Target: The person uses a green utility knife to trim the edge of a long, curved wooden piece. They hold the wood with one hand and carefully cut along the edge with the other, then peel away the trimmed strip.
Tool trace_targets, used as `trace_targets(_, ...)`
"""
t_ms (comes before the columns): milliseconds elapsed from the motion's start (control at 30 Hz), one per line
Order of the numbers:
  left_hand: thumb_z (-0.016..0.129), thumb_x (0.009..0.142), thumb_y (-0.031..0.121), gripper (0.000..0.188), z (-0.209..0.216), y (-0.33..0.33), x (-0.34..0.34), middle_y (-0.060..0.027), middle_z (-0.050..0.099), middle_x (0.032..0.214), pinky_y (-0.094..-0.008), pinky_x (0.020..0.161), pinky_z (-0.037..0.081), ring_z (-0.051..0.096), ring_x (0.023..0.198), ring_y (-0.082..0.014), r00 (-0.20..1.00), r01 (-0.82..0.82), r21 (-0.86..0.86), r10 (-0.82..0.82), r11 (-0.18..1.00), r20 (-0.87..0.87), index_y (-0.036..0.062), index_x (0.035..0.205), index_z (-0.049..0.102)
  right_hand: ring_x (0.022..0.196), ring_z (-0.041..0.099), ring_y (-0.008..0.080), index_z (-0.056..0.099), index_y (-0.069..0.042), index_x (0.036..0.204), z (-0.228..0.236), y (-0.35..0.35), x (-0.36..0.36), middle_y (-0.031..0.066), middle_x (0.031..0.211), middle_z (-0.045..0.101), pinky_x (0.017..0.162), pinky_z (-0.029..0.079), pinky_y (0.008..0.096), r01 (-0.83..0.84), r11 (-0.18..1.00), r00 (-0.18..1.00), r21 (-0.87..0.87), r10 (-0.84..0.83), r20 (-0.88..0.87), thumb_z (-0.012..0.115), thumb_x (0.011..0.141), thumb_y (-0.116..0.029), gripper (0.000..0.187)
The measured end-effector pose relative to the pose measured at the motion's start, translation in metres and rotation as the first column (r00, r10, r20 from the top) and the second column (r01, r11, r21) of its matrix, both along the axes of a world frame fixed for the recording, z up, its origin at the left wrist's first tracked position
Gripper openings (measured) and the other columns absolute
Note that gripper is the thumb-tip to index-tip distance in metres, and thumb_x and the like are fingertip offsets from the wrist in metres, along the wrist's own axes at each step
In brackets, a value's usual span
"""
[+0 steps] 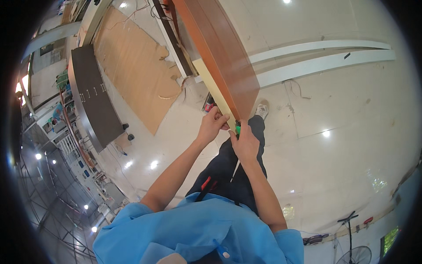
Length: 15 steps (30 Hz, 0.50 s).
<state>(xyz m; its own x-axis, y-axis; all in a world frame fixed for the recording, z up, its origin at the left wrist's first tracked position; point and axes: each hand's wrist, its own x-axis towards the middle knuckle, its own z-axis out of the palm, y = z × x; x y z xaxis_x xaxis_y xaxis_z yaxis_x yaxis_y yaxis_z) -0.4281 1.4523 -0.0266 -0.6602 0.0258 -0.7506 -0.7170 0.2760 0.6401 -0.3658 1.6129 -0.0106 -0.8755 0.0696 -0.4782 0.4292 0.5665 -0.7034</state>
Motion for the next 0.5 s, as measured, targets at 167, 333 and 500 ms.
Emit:
trace_targets(167,0.074,0.103,0.014,0.028,-0.010,-0.011,-0.014,-0.0078,0.073,0.089,-0.0280,0.070,0.063,0.073,0.076,-0.0127,0.995,0.095,0.064,-0.094,0.993,-0.018,-0.0016,0.121,0.061,0.085,0.073,0.0339,0.060,-0.006,0.126,-0.019,-0.016,0.006,0.0132,0.102,0.069,0.068,0.059,0.0447,0.004,0.990,0.979,0.139,0.024,-0.201,0.080,0.093,-0.024,0.043)
trace_targets(333,0.092,0.086,0.029,0.064,-0.007,-0.025,-0.046,-0.0154,0.070,0.110,-0.0391,0.089,0.059,0.072,0.100,-0.0231,0.847,0.261,-0.438,-0.422,0.860,-0.325,0.0001,0.130,0.057,0.076,0.071,0.0319,0.061,-0.004,0.122,-0.027,-0.023,-0.001,0.0127,0.097,0.066,0.062,0.059,0.0421,0.075,0.973,0.958,0.219,-0.009,-0.287,0.080,0.091,-0.020,0.040)
trace_targets(500,0.098,0.063,0.059,0.140,-0.007,-0.052,-0.131,-0.0255,0.034,0.167,-0.0527,0.127,0.031,0.030,0.157,-0.0427,0.468,0.180,-0.679,-0.669,0.712,-0.578,0.0017,0.167,0.025,0.073,0.070,0.0305,0.062,-0.005,0.121,-0.027,-0.023,0.000,0.0111,0.096,0.062,0.060,0.058,0.0392,0.086,0.967,0.946,0.239,-0.004,-0.323,0.082,0.089,-0.018,0.040)
